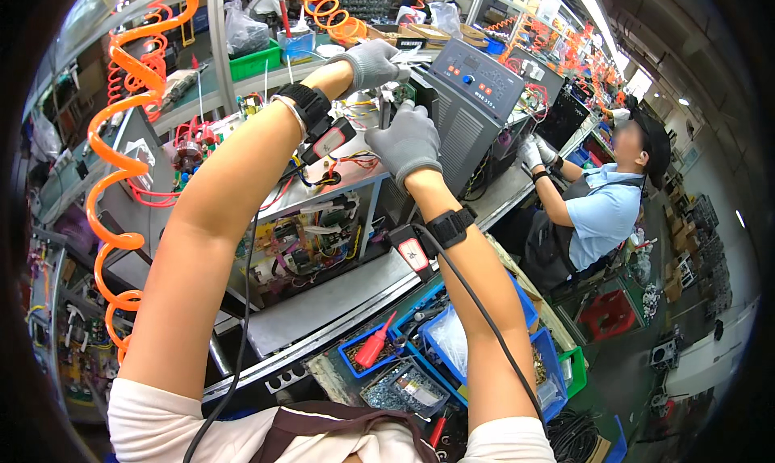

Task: Assembling and wiring electronic components into a metal chassis using manual and power tools.

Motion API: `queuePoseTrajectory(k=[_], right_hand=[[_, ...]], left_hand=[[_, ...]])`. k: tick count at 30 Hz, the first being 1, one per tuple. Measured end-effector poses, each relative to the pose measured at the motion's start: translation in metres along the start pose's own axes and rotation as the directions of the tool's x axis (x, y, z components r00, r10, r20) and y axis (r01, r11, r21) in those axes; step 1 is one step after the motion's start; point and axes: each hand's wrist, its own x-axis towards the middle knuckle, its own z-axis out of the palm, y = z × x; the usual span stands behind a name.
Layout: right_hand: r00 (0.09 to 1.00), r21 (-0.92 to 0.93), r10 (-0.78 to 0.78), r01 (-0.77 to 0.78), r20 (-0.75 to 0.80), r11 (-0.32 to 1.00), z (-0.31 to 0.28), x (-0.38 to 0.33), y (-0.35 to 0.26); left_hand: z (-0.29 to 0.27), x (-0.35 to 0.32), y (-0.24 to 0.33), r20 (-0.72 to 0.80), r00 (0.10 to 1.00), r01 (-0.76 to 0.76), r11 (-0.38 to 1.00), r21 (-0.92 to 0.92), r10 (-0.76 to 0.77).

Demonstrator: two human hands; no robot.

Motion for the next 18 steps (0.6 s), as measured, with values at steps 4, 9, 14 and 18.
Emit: queuePoseTrajectory(k=[4,9,14,18], right_hand=[[1.0,-0.015,-0.02,0.02,-0.007,1.0,0.008,0.007,0.006],[0.993,0.507,-0.103,0.064,0.051,0.859,-0.003,0.002,0.023],[0.962,0.497,-0.272,0.249,-0.026,0.831,-0.034,-0.017,0.028],[0.837,-0.223,-0.539,0.51,-0.095,0.831,-0.049,-0.005,-0.002]], left_hand=[[-0.003,-0.002,0.005,-0.047,0.998,0.05,0.997,0.056,-0.048],[-0.005,-0.003,-0.018,-0.15,0.97,0.168,0.975,-0.145,-0.189],[-0.034,-0.003,-0.084,-0.155,0.987,0.054,0.998,0.011,-0.052],[-0.051,-0.03,-0.095,0.19,0.972,0.041,0.896,0.443,-0.138]])
